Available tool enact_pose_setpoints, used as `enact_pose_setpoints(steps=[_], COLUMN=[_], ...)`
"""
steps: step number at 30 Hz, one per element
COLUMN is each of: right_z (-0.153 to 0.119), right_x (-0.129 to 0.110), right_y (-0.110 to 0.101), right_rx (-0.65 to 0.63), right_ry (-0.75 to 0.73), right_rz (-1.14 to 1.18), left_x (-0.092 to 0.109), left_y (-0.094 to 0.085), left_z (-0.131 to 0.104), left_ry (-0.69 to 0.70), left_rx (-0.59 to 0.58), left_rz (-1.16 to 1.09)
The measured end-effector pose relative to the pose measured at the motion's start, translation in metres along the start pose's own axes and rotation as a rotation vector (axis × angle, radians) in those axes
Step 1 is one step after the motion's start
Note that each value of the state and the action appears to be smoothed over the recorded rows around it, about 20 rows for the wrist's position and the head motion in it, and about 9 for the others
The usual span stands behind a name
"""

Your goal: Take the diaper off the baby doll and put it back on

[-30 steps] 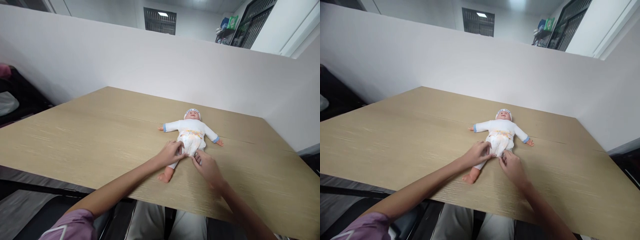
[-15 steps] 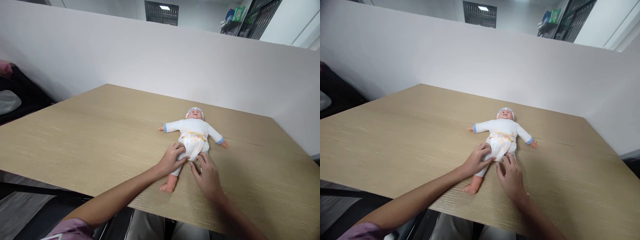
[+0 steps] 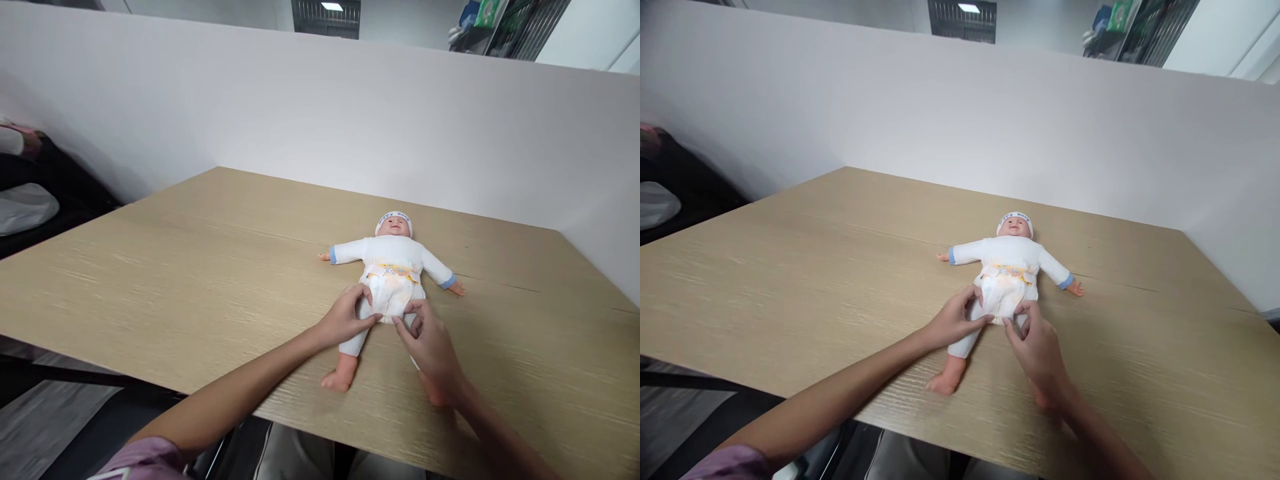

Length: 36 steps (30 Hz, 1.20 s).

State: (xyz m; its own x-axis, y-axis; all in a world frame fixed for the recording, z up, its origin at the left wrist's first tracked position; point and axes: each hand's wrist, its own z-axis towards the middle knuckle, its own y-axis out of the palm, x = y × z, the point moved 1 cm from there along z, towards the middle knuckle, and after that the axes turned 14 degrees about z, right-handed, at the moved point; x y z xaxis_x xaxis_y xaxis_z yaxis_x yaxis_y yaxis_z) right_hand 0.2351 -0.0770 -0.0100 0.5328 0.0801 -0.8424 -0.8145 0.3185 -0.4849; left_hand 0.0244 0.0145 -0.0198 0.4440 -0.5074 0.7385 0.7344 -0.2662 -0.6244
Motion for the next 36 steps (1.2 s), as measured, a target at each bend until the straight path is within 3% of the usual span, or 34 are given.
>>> enact_pose_setpoints(steps=[3, 9, 13, 18, 24, 32, 36], right_z=[0.0, -0.003, -0.007, -0.008, -0.004, -0.007, -0.004], right_x=[0.001, -0.001, -0.003, -0.005, -0.006, -0.009, -0.002], right_y=[-0.008, -0.017, -0.011, -0.005, -0.011, -0.003, -0.001], right_rx=[0.013, -0.005, -0.008, 0.008, 0.003, 0.017, 0.007], right_ry=[0.038, 0.068, 0.024, 0.004, 0.187, 0.017, 0.083], right_rz=[0.059, 0.045, 0.004, -0.016, 0.132, -0.023, 0.083], left_x=[-0.004, -0.001, 0.002, 0.002, 0.004, 0.005, 0.003], left_y=[0.0, 0.003, 0.0, -0.007, -0.009, -0.011, -0.01], left_z=[0.0, -0.009, -0.011, -0.008, -0.002, -0.002, -0.001], left_ry=[-0.014, -0.151, -0.162, -0.175, -0.211, -0.254, -0.224], left_rx=[-0.029, 0.042, 0.05, -0.032, -0.14, -0.174, -0.17], left_rz=[-0.128, -0.203, -0.099, 0.079, -0.221, -0.372, -0.331])
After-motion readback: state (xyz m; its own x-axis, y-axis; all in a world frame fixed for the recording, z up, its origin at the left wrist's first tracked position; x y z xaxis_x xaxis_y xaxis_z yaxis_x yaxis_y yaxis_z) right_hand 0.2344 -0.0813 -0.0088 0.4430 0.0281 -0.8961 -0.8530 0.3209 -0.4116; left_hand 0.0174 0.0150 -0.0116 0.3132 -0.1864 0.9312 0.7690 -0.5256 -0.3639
